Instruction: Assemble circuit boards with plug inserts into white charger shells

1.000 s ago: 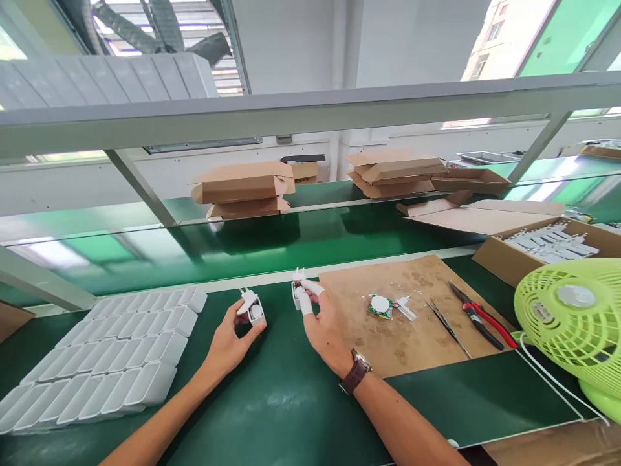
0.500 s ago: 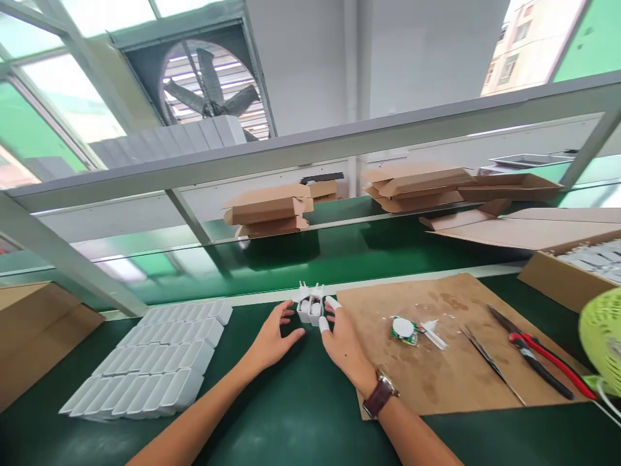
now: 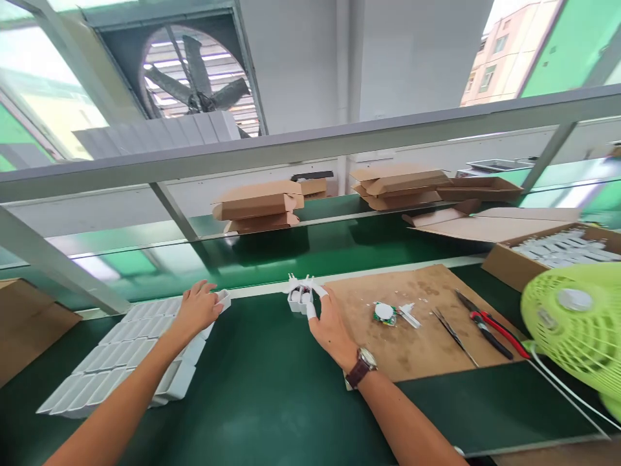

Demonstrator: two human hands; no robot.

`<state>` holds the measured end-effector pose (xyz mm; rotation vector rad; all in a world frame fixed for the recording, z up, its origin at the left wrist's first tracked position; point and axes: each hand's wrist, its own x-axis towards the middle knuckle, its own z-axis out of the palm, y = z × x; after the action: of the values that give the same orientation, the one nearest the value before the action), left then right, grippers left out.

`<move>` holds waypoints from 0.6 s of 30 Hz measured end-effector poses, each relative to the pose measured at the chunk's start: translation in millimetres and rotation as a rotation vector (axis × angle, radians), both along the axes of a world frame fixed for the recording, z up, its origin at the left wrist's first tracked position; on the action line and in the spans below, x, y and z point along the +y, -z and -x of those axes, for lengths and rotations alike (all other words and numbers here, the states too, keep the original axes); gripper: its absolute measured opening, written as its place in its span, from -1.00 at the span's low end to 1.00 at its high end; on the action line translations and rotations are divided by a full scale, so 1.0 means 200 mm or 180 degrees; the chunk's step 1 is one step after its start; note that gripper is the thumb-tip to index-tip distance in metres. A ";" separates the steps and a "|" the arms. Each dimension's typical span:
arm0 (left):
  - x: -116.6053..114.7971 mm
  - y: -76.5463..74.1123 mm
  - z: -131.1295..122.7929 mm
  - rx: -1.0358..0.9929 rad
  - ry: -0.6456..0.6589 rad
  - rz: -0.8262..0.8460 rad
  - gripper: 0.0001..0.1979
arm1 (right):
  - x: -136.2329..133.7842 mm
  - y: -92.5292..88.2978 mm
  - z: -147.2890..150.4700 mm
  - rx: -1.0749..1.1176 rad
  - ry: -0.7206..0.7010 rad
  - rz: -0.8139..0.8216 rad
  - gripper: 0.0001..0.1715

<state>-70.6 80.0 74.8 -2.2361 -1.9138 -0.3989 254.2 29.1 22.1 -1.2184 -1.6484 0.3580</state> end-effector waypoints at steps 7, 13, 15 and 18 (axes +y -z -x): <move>-0.12 0.10 -0.22 -0.0532 0.1815 0.0634 -0.73 | 0.00 -0.14 -0.29 -0.1157 0.0451 0.0312 -0.54; -0.23 0.24 -0.27 -0.1057 0.1871 0.0931 -0.74 | -0.14 -0.22 -0.68 -0.2110 0.0595 0.1070 -0.64; -0.26 0.27 -0.29 -0.1265 0.1799 0.0988 -0.73 | -0.18 -0.23 -0.73 -0.2340 0.0645 0.1296 -0.73; -0.28 0.30 -0.34 -0.1522 0.1696 0.0930 -0.74 | -0.22 -0.25 -0.72 -0.2576 0.0629 0.1421 -0.84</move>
<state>-2.8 23.5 15.6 -3.0766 -1.6022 -0.8384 398.9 -14.6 72.0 -2.0264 -2.1580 0.1015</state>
